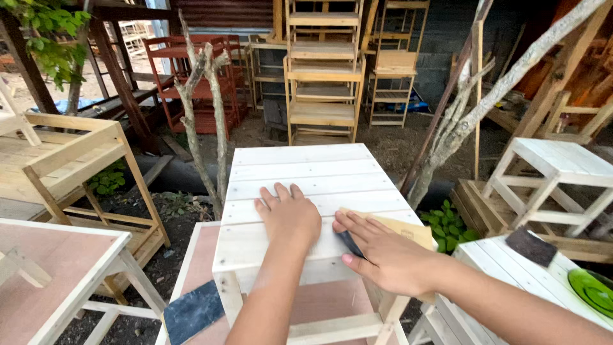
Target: The person sands the slatted top and edges of a small wooden stool using a sanding block, rubbing the surface repeatedly and working around the edges. A second person nearby eats fruit and handles a phone while the sanding continues.
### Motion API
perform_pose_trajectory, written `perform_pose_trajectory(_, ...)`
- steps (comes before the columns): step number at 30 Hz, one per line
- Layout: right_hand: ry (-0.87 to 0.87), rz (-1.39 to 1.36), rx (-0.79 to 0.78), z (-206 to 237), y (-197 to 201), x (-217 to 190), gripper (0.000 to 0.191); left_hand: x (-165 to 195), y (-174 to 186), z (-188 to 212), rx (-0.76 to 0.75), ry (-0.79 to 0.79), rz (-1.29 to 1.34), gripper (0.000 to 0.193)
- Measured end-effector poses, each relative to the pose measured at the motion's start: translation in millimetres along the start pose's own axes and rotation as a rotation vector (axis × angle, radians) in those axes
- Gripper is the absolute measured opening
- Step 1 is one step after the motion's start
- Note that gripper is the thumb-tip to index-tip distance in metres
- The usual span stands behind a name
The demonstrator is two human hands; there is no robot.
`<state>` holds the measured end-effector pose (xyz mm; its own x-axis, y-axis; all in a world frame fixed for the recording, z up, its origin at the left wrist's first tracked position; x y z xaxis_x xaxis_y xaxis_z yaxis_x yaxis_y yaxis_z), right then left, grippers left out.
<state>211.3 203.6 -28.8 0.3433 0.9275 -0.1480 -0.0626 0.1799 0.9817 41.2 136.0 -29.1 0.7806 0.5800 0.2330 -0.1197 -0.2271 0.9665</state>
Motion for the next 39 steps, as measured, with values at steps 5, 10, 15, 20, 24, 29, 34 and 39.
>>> perform_pose_trajectory(5, -0.129, 0.05, 0.073, -78.8, 10.3, 5.0, 0.071, -2.6, -1.1, -1.1, 0.031, -0.027, 0.018, 0.062)
perform_pose_trajectory(10, -0.32, 0.037, 0.084, -151.1, 24.2, 7.5, 0.071, -3.8, 0.8, -0.8, 0.019, -0.012, 0.039, 0.061)
perform_pose_trajectory(15, -0.146, 0.109, 0.067, -71.8, 4.8, -6.3, 0.071, -3.7, 2.1, 0.4, 0.032, -0.026, 0.028, 0.06)
perform_pose_trajectory(20, -0.08, 0.049, -0.06, -11.7, -7.2, -3.7, 0.07, -4.1, 0.8, -0.6, 0.042, -0.023, 0.029, 0.06)
perform_pose_trajectory(24, -0.179, 0.033, 0.029, -81.0, 11.8, -4.0, 0.071, -5.0, 0.4, -1.0, 0.011, -0.016, 0.031, 0.061)
perform_pose_trajectory(29, -0.343, 0.008, 0.066, -139.6, 26.8, -4.9, 0.071, -6.3, 2.8, 1.0, 0.063, -0.01, 0.044, 0.059)
perform_pose_trajectory(34, -0.147, 0.026, 0.032, -48.7, 6.0, -10.0, 0.075, -5.3, -0.4, -0.3, 0.054, -0.032, 0.009, 0.061)
perform_pose_trajectory(39, -0.09, 0.033, -0.071, 0.4, -2.7, -5.8, 0.071, -5.8, -1.4, -3.2, 0.042, -0.019, 0.005, 0.06)
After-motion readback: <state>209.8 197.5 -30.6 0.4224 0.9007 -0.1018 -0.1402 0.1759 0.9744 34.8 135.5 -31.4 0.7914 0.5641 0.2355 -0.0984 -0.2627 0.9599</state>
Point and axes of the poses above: each hand's wrist, its own z-axis away from the middle knuckle, its own y-axis out of the back of the hand, x = y × z, the point moved 5 cm from there along -z, towards the middle knuckle, and after that the axes turned 12 degrees about -y, right-handed, at the moved point
